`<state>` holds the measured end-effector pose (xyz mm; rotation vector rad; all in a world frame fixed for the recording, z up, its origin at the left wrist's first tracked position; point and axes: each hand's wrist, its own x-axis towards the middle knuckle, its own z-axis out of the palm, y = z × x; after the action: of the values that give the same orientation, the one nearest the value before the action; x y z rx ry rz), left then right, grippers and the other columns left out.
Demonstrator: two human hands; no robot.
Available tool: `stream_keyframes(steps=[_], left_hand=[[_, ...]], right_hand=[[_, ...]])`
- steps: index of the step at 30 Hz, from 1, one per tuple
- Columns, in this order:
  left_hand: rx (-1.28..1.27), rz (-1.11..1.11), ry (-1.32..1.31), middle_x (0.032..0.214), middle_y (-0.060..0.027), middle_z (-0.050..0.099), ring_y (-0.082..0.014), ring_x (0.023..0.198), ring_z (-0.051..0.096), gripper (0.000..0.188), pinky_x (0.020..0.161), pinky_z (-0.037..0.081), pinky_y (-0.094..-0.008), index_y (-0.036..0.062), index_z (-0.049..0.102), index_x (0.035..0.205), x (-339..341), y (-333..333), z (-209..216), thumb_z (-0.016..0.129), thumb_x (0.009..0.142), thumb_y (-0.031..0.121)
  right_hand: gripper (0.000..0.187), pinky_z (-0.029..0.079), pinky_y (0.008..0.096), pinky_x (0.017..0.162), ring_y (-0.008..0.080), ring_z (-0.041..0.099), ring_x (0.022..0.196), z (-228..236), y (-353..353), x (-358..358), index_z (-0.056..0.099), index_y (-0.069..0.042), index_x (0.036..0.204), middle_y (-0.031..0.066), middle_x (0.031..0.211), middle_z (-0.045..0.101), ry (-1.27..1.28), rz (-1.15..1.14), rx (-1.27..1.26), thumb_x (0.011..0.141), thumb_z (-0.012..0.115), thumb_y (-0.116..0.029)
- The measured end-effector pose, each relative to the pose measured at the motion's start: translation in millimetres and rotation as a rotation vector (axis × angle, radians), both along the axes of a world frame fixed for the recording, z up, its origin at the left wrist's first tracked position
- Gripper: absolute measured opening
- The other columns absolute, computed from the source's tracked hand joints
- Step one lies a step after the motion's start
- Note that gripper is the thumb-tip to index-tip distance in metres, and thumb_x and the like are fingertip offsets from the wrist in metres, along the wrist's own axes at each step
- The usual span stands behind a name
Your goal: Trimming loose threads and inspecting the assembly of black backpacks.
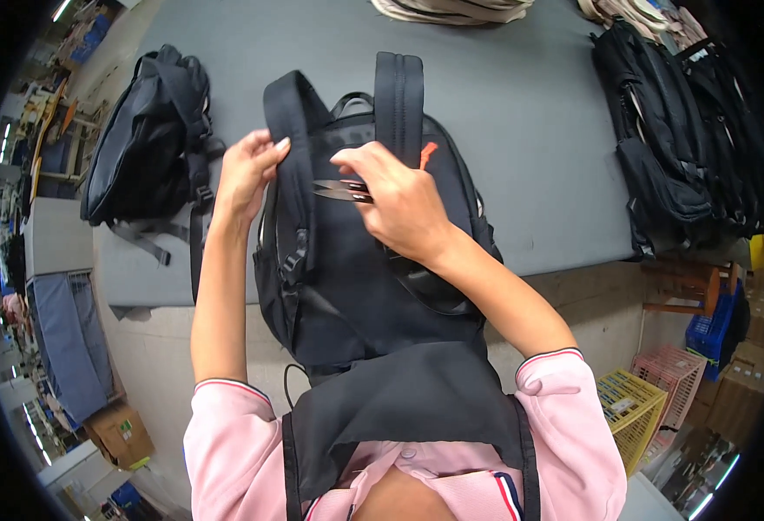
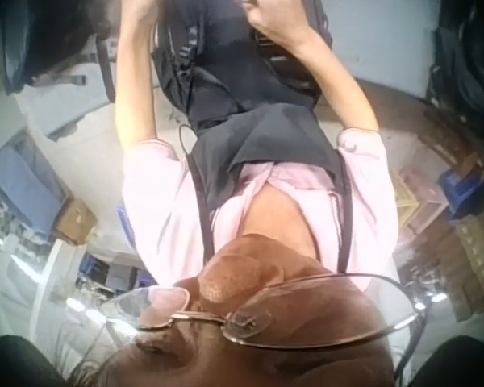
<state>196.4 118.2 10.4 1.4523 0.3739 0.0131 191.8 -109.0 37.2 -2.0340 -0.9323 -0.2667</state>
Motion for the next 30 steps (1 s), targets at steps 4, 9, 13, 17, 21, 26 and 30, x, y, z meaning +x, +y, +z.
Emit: stream_keyframes(steps=[4, 9, 13, 17, 21, 26, 30], left_hand=[[-0.008, -0.003, -0.061, 0.075, 0.0023, 0.057, -0.0044, 0.064, 0.049, 0.029, 0.056, 0.037, -0.0187, -0.0014, 0.059, 0.100, -5, -27, 36, 0.072, 0.078, 0.012], [-0.190, -0.046, -0.038, 0.078, 0.0006, 0.060, -0.0055, 0.066, 0.052, 0.033, 0.059, 0.041, -0.0205, 0.0030, 0.060, 0.098, -46, -27, 28, 0.058, 0.090, 0.035], [-0.179, -0.321, 0.018, 0.087, -0.0040, 0.061, -0.0122, 0.079, 0.059, 0.042, 0.071, 0.050, -0.0267, 0.0016, 0.060, 0.100, -122, -49, 29, 0.061, 0.086, 0.041], [0.838, -0.142, -0.552, 0.121, -0.0139, 0.040, -0.0225, 0.098, 0.051, 0.040, 0.082, 0.045, -0.0310, -0.0050, 0.061, 0.096, -149, -61, 41, 0.074, 0.074, 0.025], [0.795, -0.124, -0.658, 0.121, -0.0167, 0.046, -0.0260, 0.098, 0.054, 0.031, 0.080, 0.048, -0.0339, -0.0017, 0.062, 0.096, -149, -68, 43, 0.074, 0.069, 0.008], [0.209, -0.053, -0.310, 0.108, -0.0105, 0.053, -0.0189, 0.092, 0.056, 0.033, 0.077, 0.047, -0.0261, -0.0026, 0.060, 0.103, -161, -65, 30, 0.071, 0.076, 0.012], [0.224, -0.093, -0.344, 0.105, -0.0098, 0.052, -0.0183, 0.090, 0.055, 0.035, 0.075, 0.046, -0.0267, -0.0018, 0.059, 0.104, -160, -69, 25, 0.071, 0.077, 0.016]], right_hand=[[0.023, 0.044, 0.0300, 0.049, 0.0194, 0.057, 0.055, -2, 27, -11, 0.042, -0.004, 0.086, 0.0075, 0.068, 0.055, 0.670, 0.097, 0.159, 0.082, 0.064, -0.008], [0.021, 0.035, 0.0203, 0.039, 0.0046, 0.045, 0.043, 1, 32, -21, 0.042, -0.006, 0.087, -0.0004, 0.068, 0.050, 0.985, 0.196, 0.542, 0.083, 0.063, -0.006], [0.018, 0.034, 0.0182, 0.037, 0.0042, 0.042, 0.041, 12, 29, -28, 0.047, -0.006, 0.093, -0.0016, 0.070, 0.049, 1.093, 0.225, 0.695, 0.083, 0.063, -0.008], [0.021, 0.027, 0.0133, 0.033, -0.0001, 0.041, 0.043, 7, 29, -40, 0.054, -0.007, 0.100, -0.0030, 0.070, 0.051, 1.337, 0.286, 0.689, 0.084, 0.065, -0.014], [0.016, 0.030, 0.0125, 0.035, -0.0007, 0.041, 0.045, -2, 28, -51, 0.058, -0.007, 0.098, -0.0012, 0.069, 0.054, 1.559, 0.361, 0.653, 0.087, 0.061, -0.019], [0.018, 0.039, 0.0166, 0.050, 0.0025, 0.045, 0.054, 12, -2, -69, 0.061, -0.001, 0.103, -0.0005, 0.071, 0.053, 1.009, 0.119, 0.292, 0.092, 0.051, -0.012], [0.020, 0.043, 0.0232, 0.065, 0.0064, 0.049, 0.072, 24, 3, -75, 0.061, 0.002, 0.103, 0.0017, 0.081, 0.052, 0.701, 0.200, 0.251, 0.084, 0.058, -0.001]])
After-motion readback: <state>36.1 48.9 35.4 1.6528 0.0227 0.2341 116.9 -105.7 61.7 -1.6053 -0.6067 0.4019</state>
